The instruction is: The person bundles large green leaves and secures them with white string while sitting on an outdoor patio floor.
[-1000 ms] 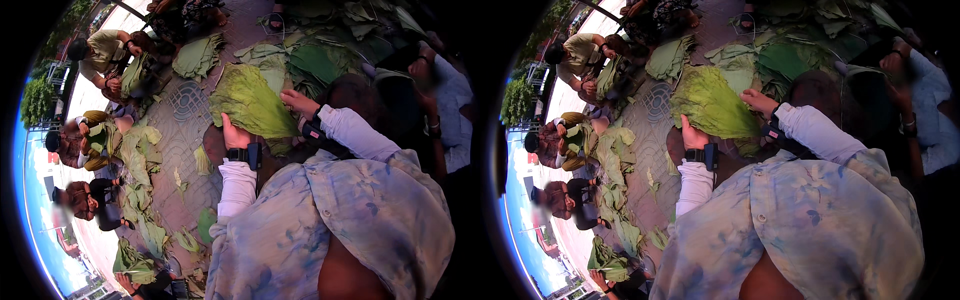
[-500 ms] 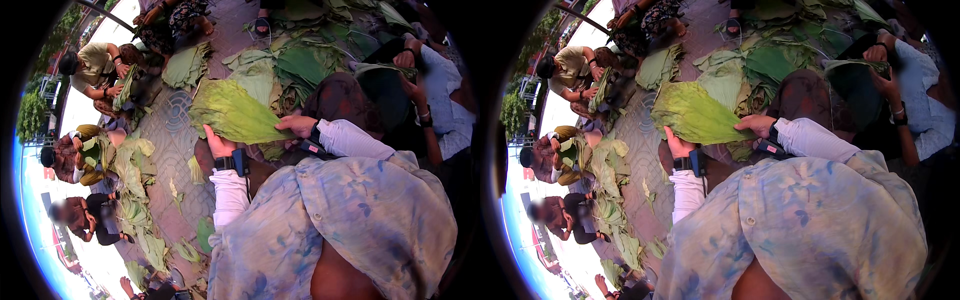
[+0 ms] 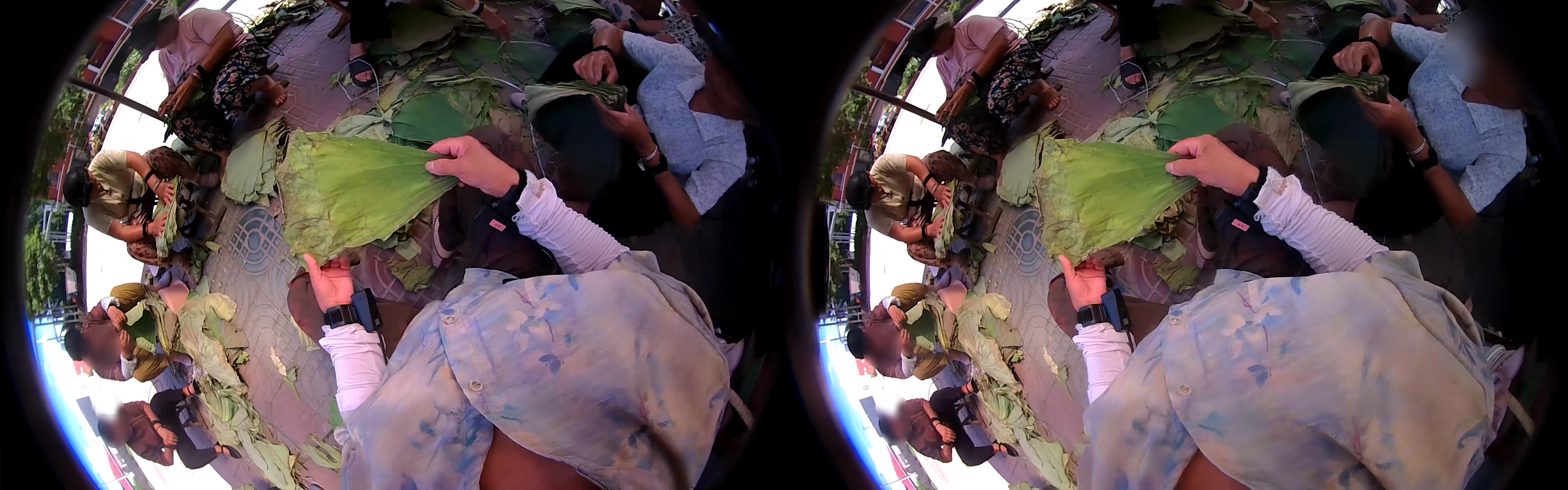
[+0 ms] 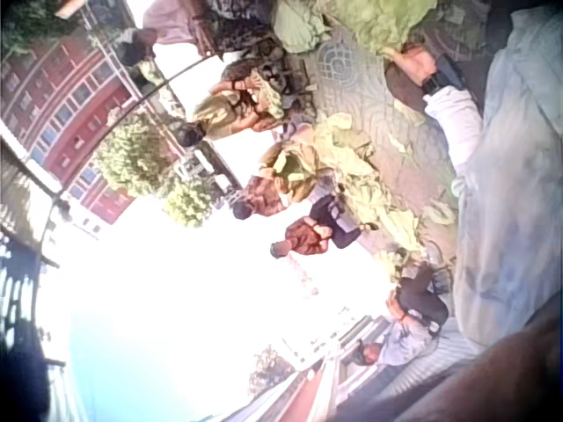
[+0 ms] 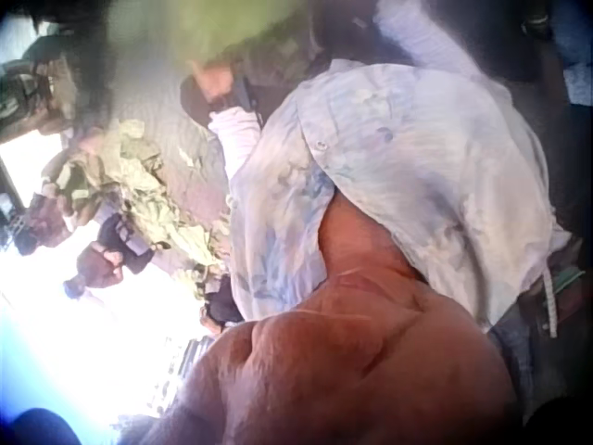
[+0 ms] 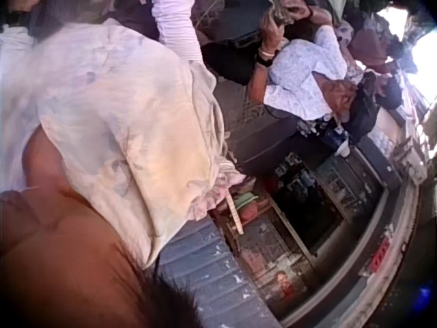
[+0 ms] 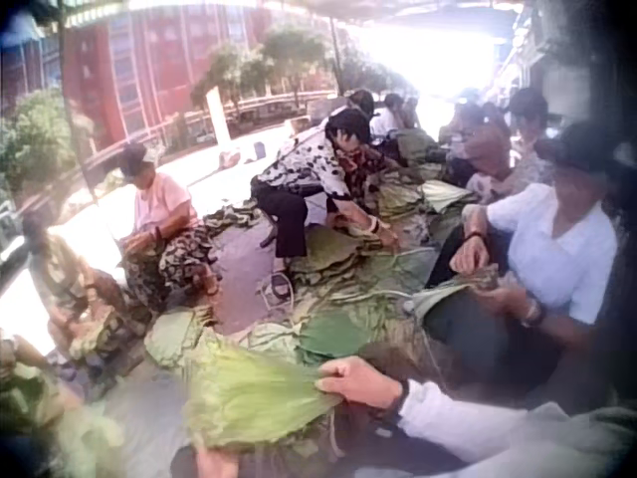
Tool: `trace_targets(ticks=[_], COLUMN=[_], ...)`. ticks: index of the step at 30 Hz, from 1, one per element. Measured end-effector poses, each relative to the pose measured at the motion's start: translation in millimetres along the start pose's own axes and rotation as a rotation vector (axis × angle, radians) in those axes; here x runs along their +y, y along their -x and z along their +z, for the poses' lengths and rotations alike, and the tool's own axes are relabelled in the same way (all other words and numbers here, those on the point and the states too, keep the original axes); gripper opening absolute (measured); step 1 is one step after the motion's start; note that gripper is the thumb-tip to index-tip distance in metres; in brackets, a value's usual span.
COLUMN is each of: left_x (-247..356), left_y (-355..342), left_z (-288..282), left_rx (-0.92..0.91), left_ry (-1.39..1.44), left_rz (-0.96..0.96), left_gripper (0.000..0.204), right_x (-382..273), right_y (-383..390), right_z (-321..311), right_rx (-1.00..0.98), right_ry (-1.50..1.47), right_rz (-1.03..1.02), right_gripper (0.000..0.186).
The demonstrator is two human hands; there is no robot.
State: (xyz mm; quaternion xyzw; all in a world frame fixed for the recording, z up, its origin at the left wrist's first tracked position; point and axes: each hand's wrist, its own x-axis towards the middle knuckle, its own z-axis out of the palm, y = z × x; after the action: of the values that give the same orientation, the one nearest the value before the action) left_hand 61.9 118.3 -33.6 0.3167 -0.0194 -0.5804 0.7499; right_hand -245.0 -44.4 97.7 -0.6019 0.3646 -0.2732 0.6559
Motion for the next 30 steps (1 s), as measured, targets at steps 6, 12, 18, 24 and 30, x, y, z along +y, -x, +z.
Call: trace_targets(ticks=[6, 12, 18, 24, 30], left_x=[-16.6, -23.7, -28.6, -40.1, -45.6], left_y=[0.1, 1.1, 3.5, -4.4, -7.1], left_z=[29.4, 32.6, 34.7, 41.5, 46.9], left_rx=[0.034, 0.081, 0.135, 0.134, 0.13], left_ry=[-0.142, -0.253, -0.345, -0.396, -0.444], left_rz=[0.016, -0.054, -0.086, -0.127, -0.144], left_gripper=[0.033, 0.032, 0.034, 0.037, 0.038], right_x=[2.5, 96.0, 211.3, 285.4, 305.2], right_y=[-51.4, -91.6, -103.1, -108.3, -112.4], right_z=[-96.5, -163.1, -166.8, -164.8, -166.4], right_rx=[0.35, 0.571, 0.773, 0.872, 0.725], right_ry=[-0.115, -0.333, -0.433, -0.434, -0.303], right_rz=[-0.105, 0.024, 0.267, 0.472, 0.604], right_gripper=[0.018, 0.02, 0.026, 0.033, 0.041])
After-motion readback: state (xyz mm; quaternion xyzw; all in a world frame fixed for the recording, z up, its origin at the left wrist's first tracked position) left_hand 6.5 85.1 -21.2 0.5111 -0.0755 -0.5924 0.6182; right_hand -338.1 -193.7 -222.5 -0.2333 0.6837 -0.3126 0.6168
